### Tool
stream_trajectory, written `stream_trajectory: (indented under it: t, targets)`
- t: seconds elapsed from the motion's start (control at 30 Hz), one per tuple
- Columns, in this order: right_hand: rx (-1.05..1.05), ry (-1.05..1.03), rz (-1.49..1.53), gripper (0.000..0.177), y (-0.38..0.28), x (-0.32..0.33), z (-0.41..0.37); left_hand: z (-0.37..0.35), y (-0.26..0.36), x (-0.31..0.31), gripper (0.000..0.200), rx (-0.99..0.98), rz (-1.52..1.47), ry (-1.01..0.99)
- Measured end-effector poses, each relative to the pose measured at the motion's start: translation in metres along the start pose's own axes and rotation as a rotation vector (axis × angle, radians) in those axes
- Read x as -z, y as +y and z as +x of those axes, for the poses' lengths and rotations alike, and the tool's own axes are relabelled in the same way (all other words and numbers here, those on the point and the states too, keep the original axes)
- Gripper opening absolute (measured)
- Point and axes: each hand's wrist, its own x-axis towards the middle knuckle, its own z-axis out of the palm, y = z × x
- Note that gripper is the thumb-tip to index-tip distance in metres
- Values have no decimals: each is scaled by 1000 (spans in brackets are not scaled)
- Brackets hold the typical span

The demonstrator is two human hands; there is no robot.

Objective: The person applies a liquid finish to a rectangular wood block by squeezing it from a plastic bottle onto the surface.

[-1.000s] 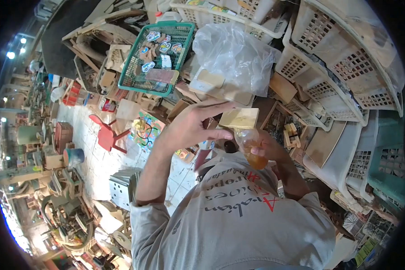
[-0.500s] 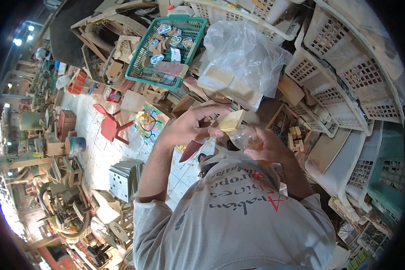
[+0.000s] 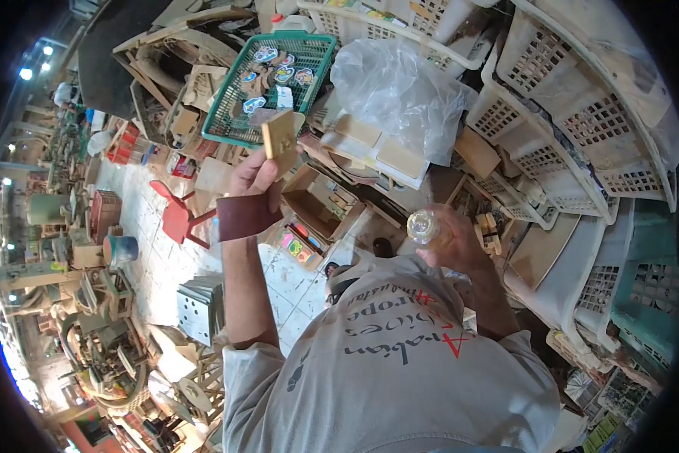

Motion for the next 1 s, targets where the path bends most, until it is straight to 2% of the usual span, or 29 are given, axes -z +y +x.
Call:
stream_trajectory:
  t: [0.07, 0.1, 0.13, 0.2, 0.23, 0.3, 0.33, 0.4, 0.53, 0.63, 0.8, 0.87, 0.93, 1.0]
  targets:
    - [113, 36, -52, 57, 5, -2, 2, 1, -5, -13, 35, 183, 132, 173]
    - [115, 36, -54, 57, 6, -2, 2, 6, -12, -29, 35, 235, -15, 260]
    - [120, 36, -42, 57, 6, -3, 3, 8, -17, -34, 35, 234, -16, 261]
    - [126, 32, -29, 57, 5, -4, 3, 11, -30, -37, 38, 387, -74, 205]
    - [128, 32, -41, 57, 4, -3, 3, 14, -38, -39, 38, 386, -76, 206]
    - [127, 30, -54, 57, 3, -4, 3, 21, -54, -44, 43, 536, 3, 266]
    - [127, 39, -57, 56, 3, -5, 3, 23, -57, -51, 46, 535, 51, 286]
    - [128, 46, -61, 56, 2, -6, 2, 31, -68, -51, 46, 550, 21, 195]
    - [68, 27, -8, 55, -1, -5, -1, 39, -73, -60, 43, 440, 3, 161]
    - [33, 39, 0, 55, 1, -4, -4, 45, -94, -55, 33, 273, 82, 145]
    - [56, 96, -56, 54, 3, -5, -7, 46, -96, -57, 29, 296, -77, 120]
    - [-3, 86, 2, 53, 6, -6, -8, 51, -105, -58, 28, 301, -111, 127]
    - [7, 86, -11, 54, 4, -7, -7, 56, -121, -57, 27, 116, 313, 190]
    - [14, 85, -22, 54, 4, -7, -7, 55, -124, -52, 29, 144, 423, 265]
